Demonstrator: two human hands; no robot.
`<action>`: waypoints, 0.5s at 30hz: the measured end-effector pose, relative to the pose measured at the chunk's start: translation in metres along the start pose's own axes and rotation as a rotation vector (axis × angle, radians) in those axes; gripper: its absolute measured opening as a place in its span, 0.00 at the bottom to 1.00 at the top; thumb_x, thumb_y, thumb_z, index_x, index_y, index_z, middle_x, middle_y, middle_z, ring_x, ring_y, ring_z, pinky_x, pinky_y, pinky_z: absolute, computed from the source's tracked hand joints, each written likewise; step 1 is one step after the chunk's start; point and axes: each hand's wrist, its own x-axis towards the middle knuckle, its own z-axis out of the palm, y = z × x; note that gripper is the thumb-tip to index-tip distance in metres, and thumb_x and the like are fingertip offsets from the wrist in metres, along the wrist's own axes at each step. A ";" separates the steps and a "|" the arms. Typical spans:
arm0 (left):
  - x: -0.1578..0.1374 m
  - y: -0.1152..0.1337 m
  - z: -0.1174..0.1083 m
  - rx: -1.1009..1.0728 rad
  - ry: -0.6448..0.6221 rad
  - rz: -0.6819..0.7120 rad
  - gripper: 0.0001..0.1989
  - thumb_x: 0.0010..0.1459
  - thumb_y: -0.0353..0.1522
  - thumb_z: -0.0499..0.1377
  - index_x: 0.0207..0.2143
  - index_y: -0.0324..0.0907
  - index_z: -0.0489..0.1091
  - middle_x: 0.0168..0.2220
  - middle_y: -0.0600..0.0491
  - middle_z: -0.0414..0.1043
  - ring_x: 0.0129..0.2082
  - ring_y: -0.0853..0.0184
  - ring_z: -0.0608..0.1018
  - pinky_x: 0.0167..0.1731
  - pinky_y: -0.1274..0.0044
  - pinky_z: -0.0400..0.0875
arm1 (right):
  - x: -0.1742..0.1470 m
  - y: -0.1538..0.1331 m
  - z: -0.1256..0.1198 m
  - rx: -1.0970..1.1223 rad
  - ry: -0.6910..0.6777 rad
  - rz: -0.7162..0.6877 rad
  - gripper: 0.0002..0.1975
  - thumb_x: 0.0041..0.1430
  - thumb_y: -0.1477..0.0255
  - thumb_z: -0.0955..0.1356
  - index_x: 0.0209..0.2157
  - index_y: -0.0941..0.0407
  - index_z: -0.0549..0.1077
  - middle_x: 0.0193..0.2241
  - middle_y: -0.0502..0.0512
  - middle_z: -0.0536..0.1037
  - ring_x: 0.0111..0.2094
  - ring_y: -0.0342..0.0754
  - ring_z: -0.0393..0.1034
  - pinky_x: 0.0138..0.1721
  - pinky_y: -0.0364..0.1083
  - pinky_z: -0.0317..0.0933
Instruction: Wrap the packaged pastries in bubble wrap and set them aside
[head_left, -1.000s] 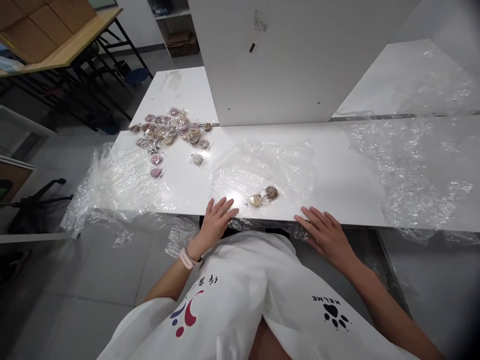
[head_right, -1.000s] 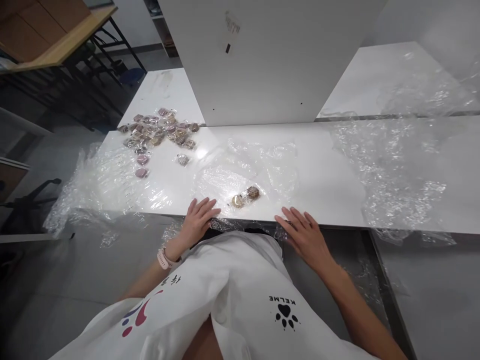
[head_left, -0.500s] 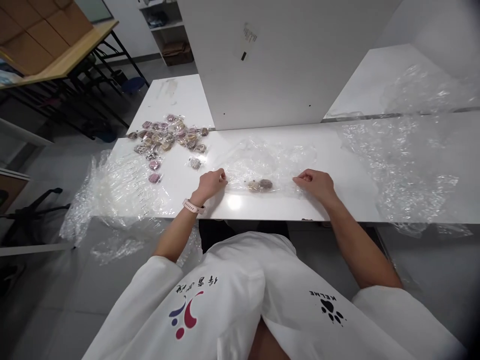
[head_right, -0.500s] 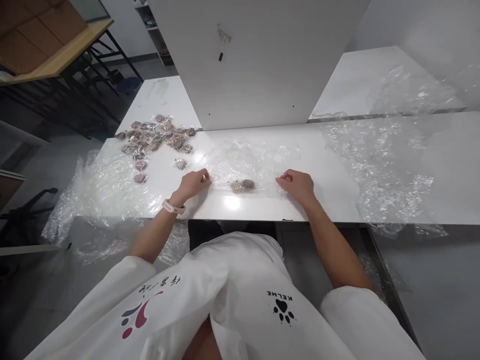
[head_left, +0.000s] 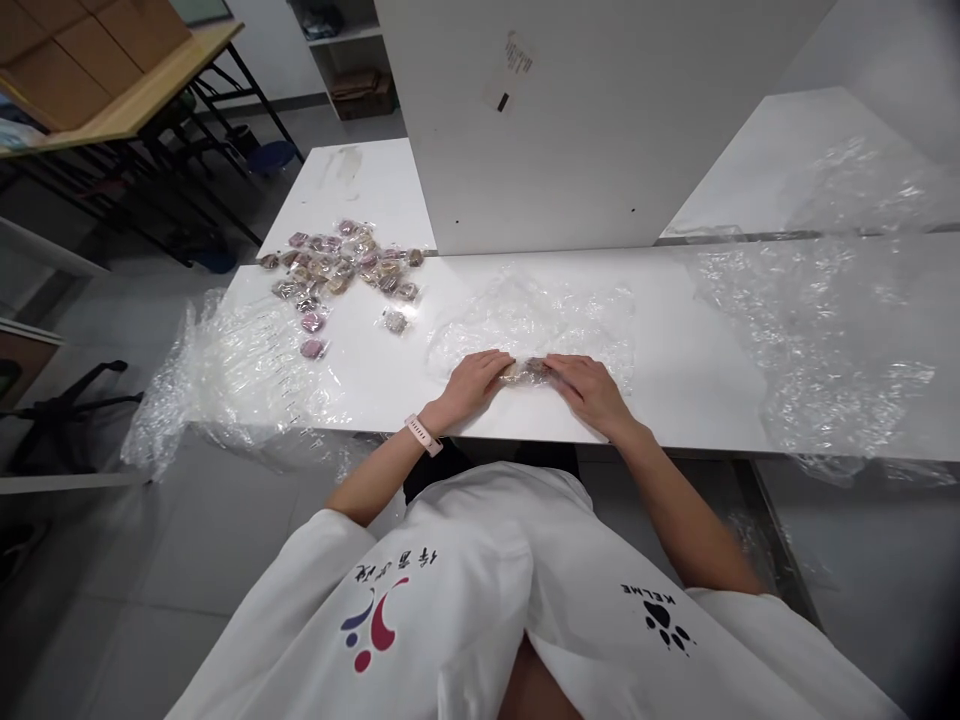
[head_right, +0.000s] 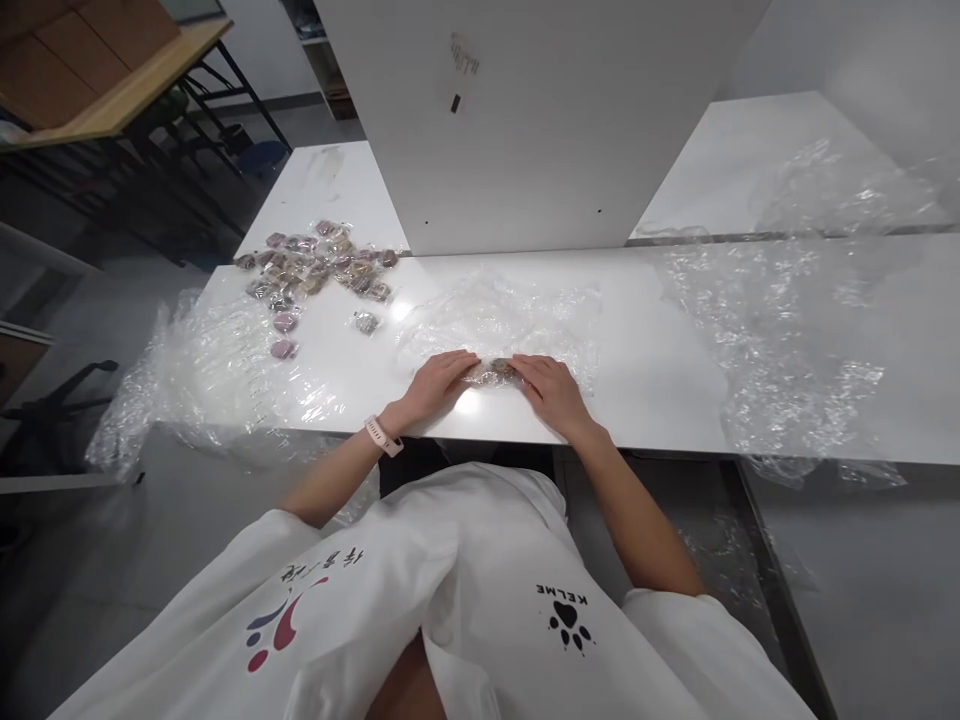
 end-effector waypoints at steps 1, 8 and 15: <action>0.006 -0.003 -0.005 -0.005 0.002 -0.047 0.14 0.67 0.34 0.52 0.54 0.43 0.68 0.55 0.45 0.74 0.57 0.57 0.74 0.54 0.63 0.68 | 0.004 0.003 0.000 0.019 0.040 0.036 0.22 0.70 0.60 0.56 0.55 0.51 0.74 0.52 0.57 0.78 0.53 0.55 0.69 0.53 0.56 0.60; 0.019 0.001 -0.029 -0.097 -0.155 -0.403 0.14 0.65 0.42 0.56 0.46 0.42 0.68 0.26 0.54 0.74 0.26 0.64 0.75 0.26 0.75 0.63 | 0.013 -0.001 -0.013 0.227 -0.007 0.465 0.18 0.60 0.54 0.67 0.37 0.53 0.78 0.24 0.50 0.77 0.27 0.49 0.71 0.31 0.46 0.62; -0.019 0.007 -0.021 0.201 0.039 -0.008 0.14 0.65 0.36 0.57 0.52 0.43 0.66 0.53 0.44 0.72 0.51 0.56 0.74 0.45 0.67 0.69 | -0.015 0.000 -0.019 -0.043 0.079 0.041 0.17 0.65 0.58 0.65 0.49 0.51 0.76 0.54 0.58 0.74 0.51 0.56 0.69 0.49 0.53 0.63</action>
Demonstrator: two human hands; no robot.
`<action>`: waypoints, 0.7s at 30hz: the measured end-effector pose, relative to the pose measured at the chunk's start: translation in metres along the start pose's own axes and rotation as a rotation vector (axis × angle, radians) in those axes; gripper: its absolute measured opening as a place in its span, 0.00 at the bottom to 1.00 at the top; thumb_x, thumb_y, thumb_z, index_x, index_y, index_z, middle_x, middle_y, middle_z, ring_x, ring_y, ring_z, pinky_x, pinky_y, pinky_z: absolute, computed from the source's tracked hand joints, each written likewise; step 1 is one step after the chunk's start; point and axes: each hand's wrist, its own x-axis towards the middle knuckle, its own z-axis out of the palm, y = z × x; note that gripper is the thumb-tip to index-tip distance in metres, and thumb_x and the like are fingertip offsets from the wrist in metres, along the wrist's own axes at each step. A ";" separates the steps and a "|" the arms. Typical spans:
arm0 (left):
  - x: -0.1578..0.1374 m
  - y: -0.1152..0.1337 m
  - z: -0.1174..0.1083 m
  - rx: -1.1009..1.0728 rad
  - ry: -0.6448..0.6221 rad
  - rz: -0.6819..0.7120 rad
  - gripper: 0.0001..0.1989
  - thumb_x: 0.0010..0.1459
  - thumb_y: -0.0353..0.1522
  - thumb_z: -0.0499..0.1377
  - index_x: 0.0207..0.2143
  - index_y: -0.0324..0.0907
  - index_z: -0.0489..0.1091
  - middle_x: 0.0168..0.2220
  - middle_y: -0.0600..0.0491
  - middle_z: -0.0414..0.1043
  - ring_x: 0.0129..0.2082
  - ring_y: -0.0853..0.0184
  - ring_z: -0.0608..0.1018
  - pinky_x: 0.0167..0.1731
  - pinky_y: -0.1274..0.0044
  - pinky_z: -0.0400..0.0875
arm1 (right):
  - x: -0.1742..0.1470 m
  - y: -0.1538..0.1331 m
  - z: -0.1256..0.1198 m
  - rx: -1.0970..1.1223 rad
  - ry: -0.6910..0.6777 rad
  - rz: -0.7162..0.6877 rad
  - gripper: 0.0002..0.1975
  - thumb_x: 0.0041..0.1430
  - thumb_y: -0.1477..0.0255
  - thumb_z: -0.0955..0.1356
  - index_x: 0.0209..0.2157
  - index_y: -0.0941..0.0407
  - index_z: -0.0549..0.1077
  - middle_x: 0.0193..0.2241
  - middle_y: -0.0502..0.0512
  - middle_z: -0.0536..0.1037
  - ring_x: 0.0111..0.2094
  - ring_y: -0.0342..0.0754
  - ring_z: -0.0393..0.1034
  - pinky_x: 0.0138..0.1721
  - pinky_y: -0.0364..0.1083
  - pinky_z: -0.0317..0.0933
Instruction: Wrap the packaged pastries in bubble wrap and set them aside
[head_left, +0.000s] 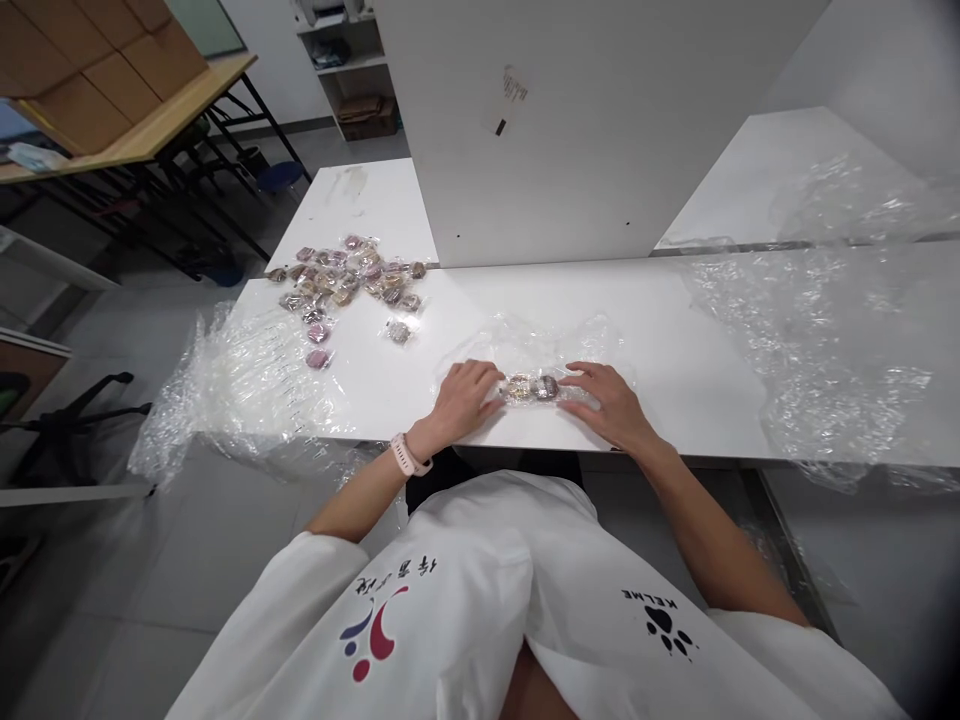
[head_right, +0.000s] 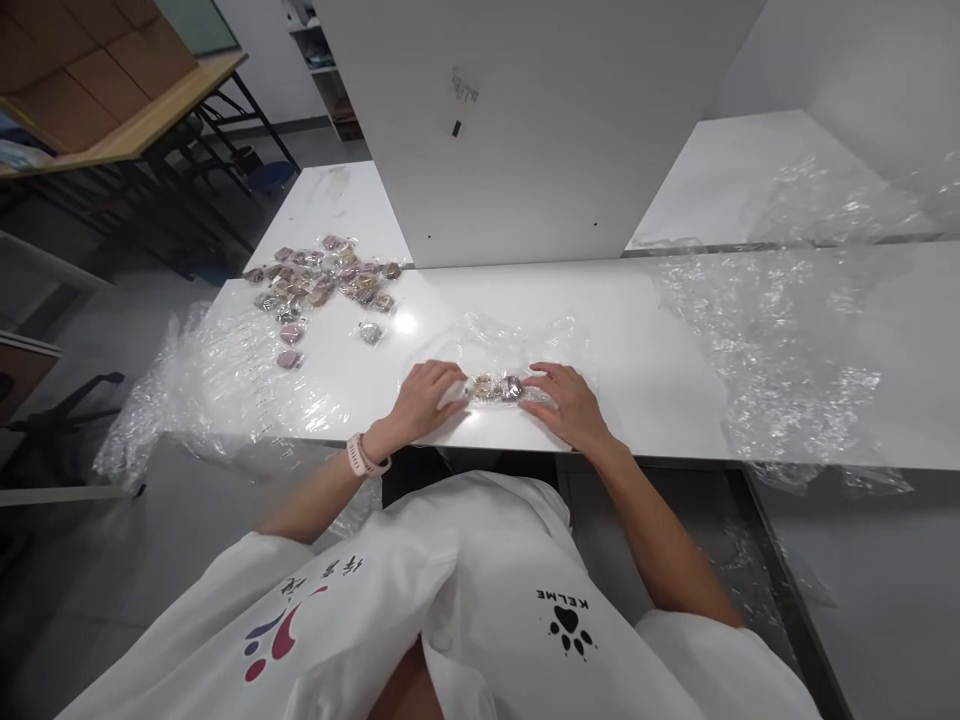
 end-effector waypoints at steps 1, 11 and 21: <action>-0.006 0.000 0.003 -0.014 -0.013 0.094 0.16 0.65 0.36 0.58 0.54 0.43 0.65 0.56 0.44 0.71 0.55 0.56 0.72 0.49 0.66 0.67 | -0.005 0.004 0.000 -0.005 -0.039 -0.061 0.19 0.64 0.57 0.65 0.52 0.50 0.75 0.57 0.58 0.72 0.54 0.57 0.67 0.52 0.55 0.61; 0.028 -0.002 -0.003 -0.116 -0.086 -0.228 0.15 0.72 0.36 0.43 0.42 0.42 0.67 0.27 0.53 0.72 0.26 0.64 0.73 0.29 0.74 0.60 | 0.013 0.005 -0.011 -0.085 0.088 -0.013 0.19 0.68 0.63 0.60 0.27 0.54 0.73 0.42 0.58 0.78 0.42 0.53 0.68 0.45 0.52 0.59; 0.041 -0.013 0.000 -0.052 0.090 -0.295 0.09 0.67 0.35 0.54 0.45 0.42 0.69 0.42 0.45 0.76 0.44 0.58 0.76 0.38 0.71 0.65 | 0.040 0.005 -0.002 -0.220 0.049 0.275 0.20 0.63 0.54 0.63 0.33 0.55 0.76 0.35 0.59 0.77 0.40 0.55 0.67 0.42 0.50 0.57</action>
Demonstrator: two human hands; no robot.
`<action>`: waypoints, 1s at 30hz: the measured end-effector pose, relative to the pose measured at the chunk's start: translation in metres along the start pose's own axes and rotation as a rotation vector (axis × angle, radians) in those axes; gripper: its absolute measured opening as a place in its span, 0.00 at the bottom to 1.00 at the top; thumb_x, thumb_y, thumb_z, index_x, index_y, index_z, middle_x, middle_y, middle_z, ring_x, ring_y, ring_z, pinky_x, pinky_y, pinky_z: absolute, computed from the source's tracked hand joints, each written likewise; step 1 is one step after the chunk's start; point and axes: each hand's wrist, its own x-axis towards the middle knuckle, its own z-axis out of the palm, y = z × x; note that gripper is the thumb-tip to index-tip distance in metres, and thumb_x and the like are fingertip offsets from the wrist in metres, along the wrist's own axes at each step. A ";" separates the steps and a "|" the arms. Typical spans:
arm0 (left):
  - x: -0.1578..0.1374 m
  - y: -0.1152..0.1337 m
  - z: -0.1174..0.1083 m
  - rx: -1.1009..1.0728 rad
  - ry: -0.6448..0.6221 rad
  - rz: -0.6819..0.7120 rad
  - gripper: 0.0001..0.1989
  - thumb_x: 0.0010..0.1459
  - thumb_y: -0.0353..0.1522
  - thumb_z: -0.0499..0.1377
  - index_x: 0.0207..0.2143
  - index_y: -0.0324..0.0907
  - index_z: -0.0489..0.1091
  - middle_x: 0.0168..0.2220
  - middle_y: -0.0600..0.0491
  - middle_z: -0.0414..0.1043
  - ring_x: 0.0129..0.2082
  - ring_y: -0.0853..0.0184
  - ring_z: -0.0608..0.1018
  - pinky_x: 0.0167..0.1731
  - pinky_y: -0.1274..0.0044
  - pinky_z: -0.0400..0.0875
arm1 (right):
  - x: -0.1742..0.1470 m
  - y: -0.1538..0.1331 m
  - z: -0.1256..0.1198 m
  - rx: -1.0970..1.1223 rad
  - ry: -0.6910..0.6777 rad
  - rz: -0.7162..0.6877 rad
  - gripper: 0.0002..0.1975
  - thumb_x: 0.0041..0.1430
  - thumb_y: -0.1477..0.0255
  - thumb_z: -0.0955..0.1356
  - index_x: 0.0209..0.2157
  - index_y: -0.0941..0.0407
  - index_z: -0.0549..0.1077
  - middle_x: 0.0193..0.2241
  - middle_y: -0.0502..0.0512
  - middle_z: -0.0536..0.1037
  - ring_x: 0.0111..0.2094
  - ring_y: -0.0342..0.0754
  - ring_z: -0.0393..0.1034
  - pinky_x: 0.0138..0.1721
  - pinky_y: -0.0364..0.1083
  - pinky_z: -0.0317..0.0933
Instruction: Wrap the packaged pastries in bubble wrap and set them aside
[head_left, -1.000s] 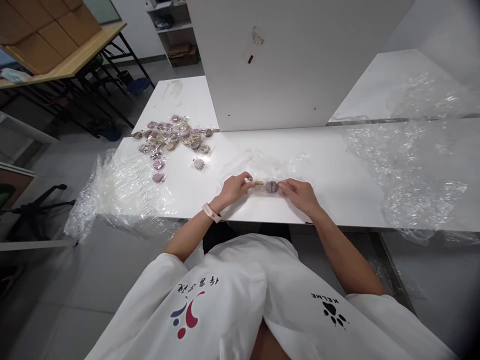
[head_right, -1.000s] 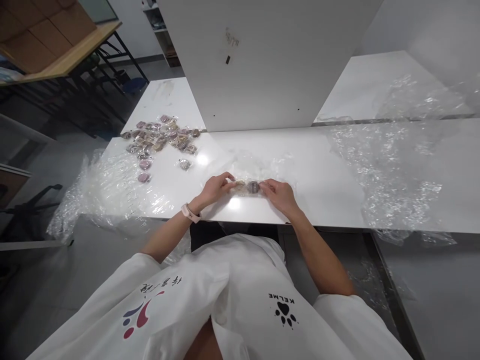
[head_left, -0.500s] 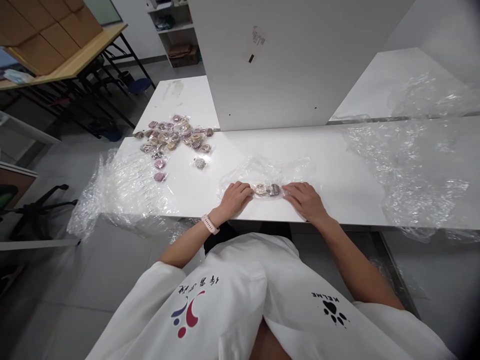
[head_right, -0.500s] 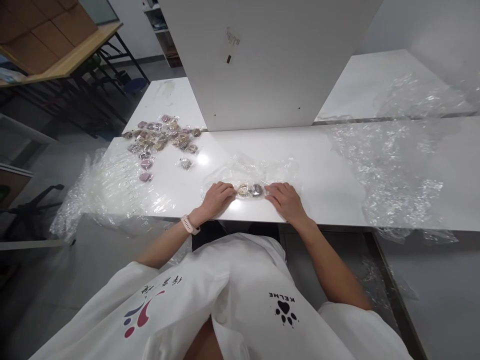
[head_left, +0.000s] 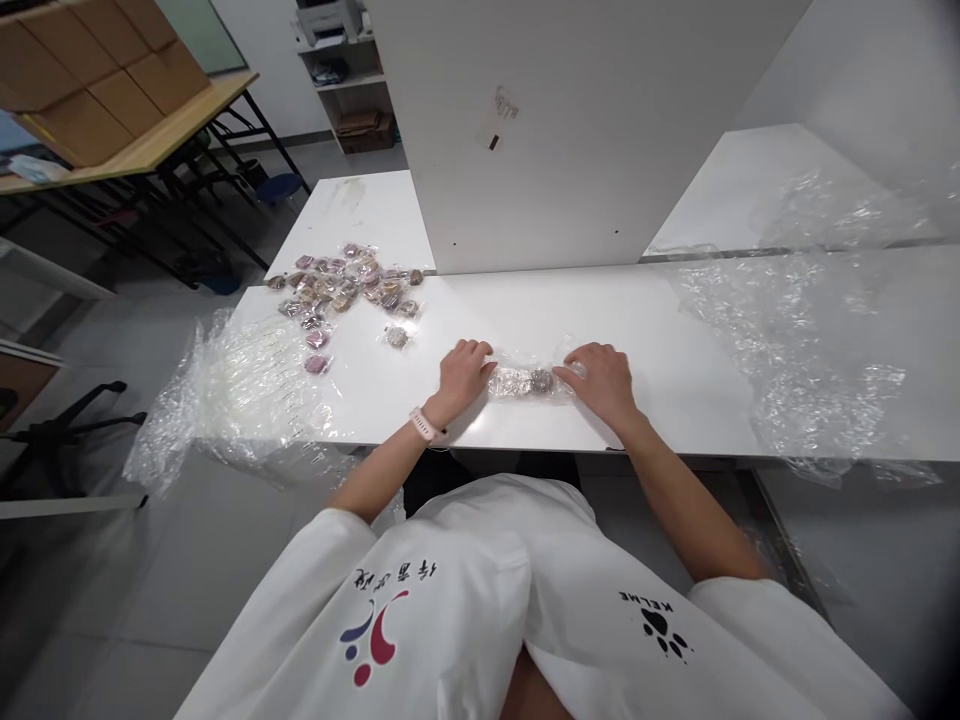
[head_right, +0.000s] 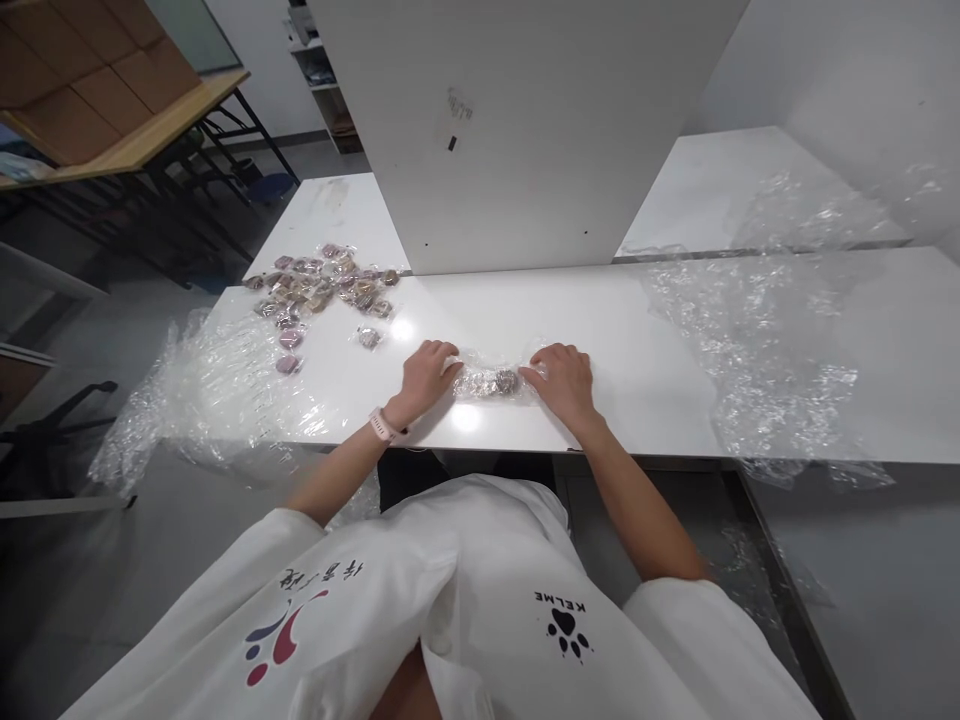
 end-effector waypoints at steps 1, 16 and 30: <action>-0.012 -0.004 -0.005 -0.027 0.126 -0.028 0.12 0.66 0.37 0.56 0.48 0.42 0.69 0.48 0.44 0.75 0.49 0.57 0.74 0.43 0.69 0.65 | -0.010 0.006 -0.001 0.006 0.114 0.010 0.22 0.63 0.53 0.62 0.40 0.55 0.76 0.41 0.61 0.77 0.45 0.57 0.67 0.46 0.52 0.57; -0.031 0.034 0.001 -0.660 0.418 -0.229 0.08 0.60 0.31 0.56 0.44 0.43 0.67 0.46 0.48 0.76 0.46 0.64 0.78 0.46 0.69 0.74 | -0.040 -0.014 0.019 0.702 0.184 0.540 0.24 0.48 0.51 0.72 0.39 0.55 0.70 0.39 0.56 0.77 0.32 0.48 0.69 0.39 0.51 0.66; -0.054 0.037 0.047 -0.346 0.113 0.297 0.12 0.62 0.24 0.53 0.39 0.41 0.75 0.37 0.47 0.80 0.39 0.62 0.82 0.41 0.69 0.79 | -0.026 -0.045 0.026 0.364 -0.267 -0.535 0.22 0.71 0.61 0.57 0.62 0.51 0.62 0.65 0.56 0.64 0.68 0.52 0.53 0.66 0.60 0.48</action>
